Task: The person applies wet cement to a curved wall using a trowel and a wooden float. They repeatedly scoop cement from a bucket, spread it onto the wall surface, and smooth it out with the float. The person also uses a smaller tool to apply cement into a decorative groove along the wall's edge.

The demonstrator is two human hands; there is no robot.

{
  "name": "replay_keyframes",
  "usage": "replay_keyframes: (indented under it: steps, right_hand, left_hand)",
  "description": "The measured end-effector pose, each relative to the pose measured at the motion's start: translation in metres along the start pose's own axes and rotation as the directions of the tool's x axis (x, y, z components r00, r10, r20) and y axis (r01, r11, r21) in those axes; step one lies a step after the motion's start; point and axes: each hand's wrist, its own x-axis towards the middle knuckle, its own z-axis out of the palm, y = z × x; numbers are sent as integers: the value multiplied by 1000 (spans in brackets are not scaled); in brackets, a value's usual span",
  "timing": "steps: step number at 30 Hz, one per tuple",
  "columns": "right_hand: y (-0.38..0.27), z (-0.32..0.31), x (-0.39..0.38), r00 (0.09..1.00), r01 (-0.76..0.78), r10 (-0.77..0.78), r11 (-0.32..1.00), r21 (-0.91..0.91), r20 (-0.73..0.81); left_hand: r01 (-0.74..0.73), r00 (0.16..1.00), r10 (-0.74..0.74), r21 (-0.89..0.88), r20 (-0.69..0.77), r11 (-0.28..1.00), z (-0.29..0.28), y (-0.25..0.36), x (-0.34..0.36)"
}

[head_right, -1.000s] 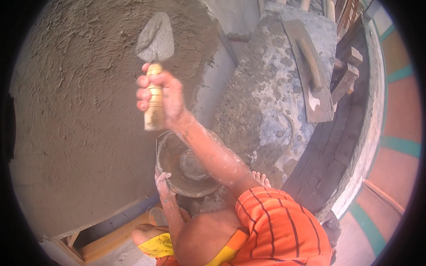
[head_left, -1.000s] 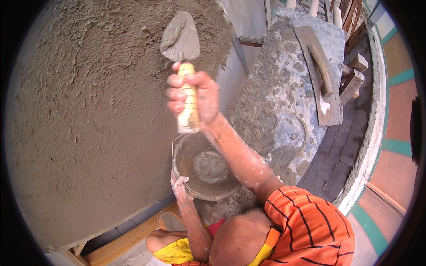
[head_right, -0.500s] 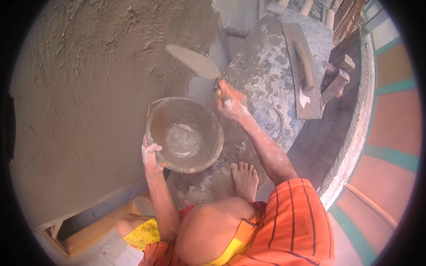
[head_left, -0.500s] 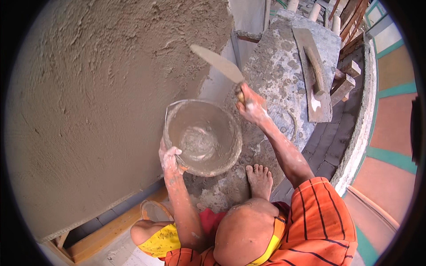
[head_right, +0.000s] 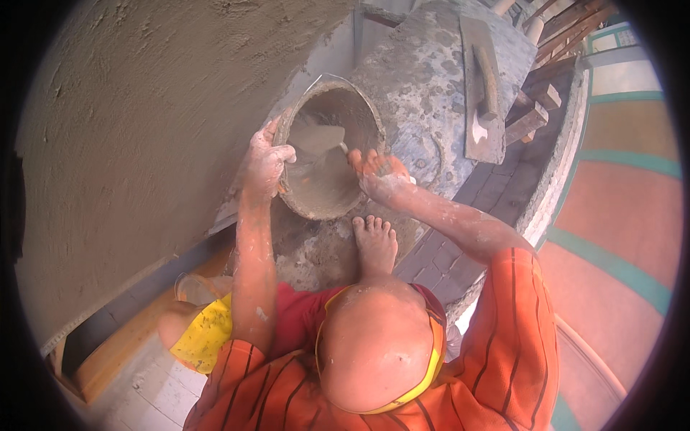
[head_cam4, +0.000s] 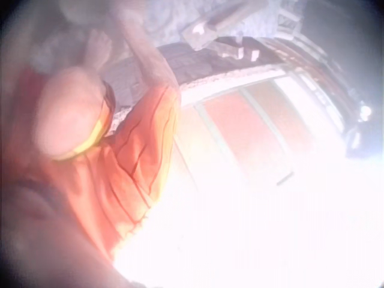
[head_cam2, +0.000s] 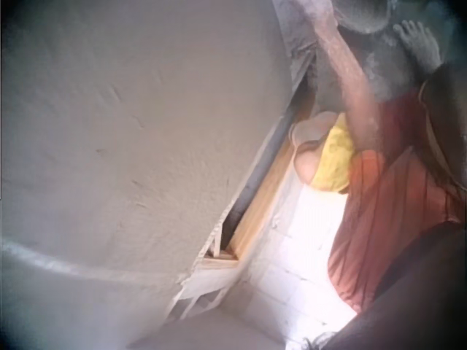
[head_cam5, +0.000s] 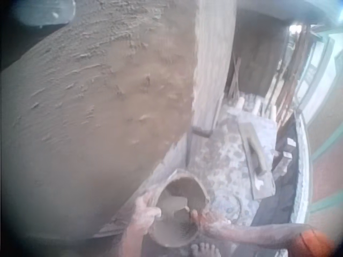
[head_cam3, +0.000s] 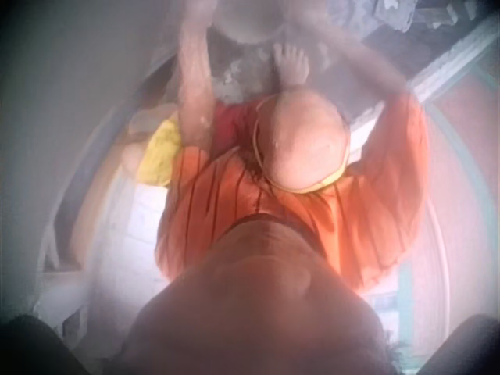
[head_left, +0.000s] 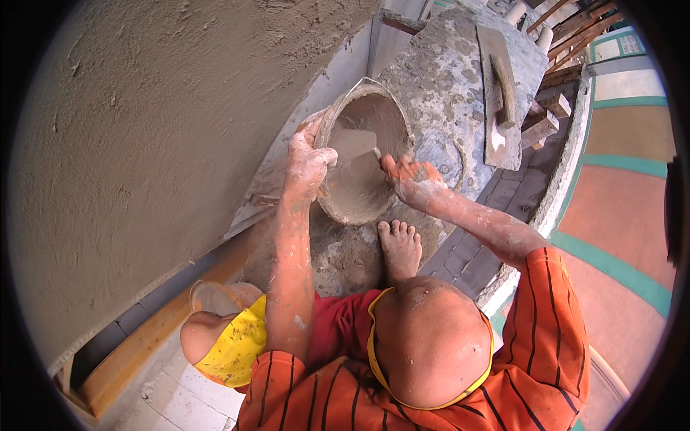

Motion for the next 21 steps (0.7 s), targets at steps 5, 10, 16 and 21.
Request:
replay_keyframes:
  steps: [5,10,16,21]
  right_hand:
    - [34,36,-28,901,117,-281,891,-439,-330]
    - [4,20,-17,994,-108,108,994,25,3]
    - [20,0,-36,991,-12,7,999,-42,-134]
    - [61,16,-19,1000,-14,16,996,91,-15]
  left_hand:
    - [-60,996,50,149,72,987,17,12,-6]
    - [-128,990,106,295,91,947,27,-21,-2]
    - [-174,980,122,388,155,905,20,-5,-11]
    - [-326,932,149,579,331,748,54,0,-24]
